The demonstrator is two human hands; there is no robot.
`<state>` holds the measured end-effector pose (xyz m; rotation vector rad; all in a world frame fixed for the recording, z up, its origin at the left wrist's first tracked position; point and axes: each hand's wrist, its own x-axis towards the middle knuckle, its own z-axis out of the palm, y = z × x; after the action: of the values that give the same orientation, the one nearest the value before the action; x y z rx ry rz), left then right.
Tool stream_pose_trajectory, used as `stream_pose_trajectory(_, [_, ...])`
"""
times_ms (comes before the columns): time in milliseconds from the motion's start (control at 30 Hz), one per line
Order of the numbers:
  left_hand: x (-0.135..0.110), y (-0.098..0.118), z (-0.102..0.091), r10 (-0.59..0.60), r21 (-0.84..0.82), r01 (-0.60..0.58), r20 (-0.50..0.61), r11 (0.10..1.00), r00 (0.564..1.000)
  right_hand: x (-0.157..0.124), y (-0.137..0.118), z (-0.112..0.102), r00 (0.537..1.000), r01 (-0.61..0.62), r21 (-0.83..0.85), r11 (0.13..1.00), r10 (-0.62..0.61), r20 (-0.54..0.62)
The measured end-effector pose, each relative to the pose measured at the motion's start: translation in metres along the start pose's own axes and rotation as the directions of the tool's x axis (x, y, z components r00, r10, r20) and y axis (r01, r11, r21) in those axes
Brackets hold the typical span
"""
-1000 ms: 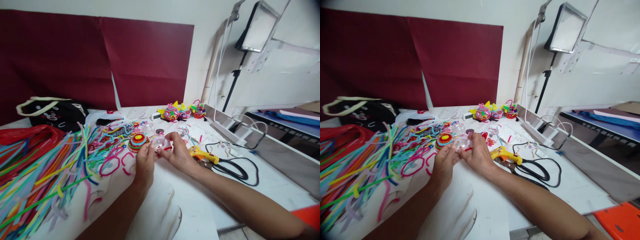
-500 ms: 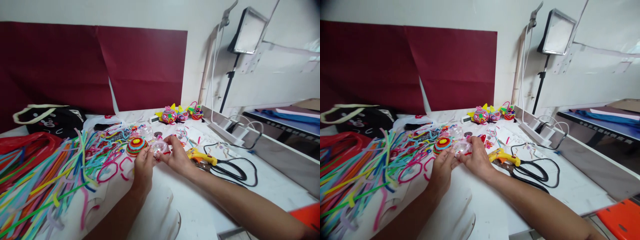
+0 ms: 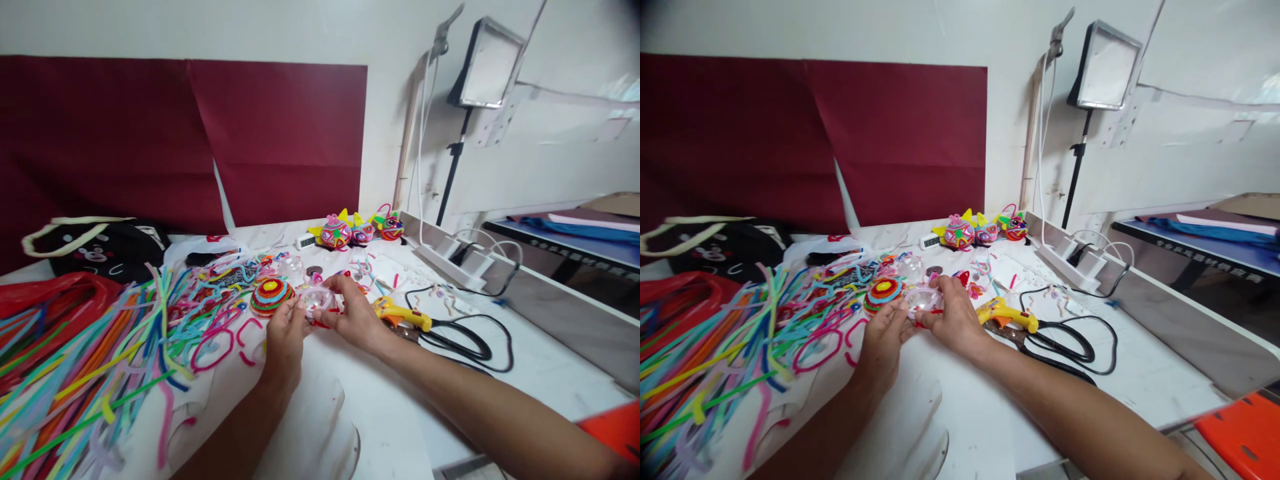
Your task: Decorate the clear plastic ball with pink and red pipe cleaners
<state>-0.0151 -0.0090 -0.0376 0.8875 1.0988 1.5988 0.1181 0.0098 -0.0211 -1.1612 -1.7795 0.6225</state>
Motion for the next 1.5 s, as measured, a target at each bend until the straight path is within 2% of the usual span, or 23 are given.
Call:
stream_pose_trajectory(400, [0.002,-0.002,0.001,-0.008,0.042,0.007,0.027,0.999,1.000,0.004,-0.006,-0.018,0.990,0.076,-0.239,0.968,-0.044,0.136])
stream_pose_trajectory(733, [0.002,-0.001,-0.002,-0.005,0.088,-0.001,0.068,0.996,0.998,-0.003,-0.021,-0.022,0.966,0.217,-0.523,0.824,-0.105,0.235])
stream_pose_trajectory(1500, [0.002,0.003,-0.002,-0.008,0.077,0.000,0.104,0.997,0.995,-0.007,-0.019,-0.020,0.959,0.268,-0.604,0.750,-0.152,0.238])
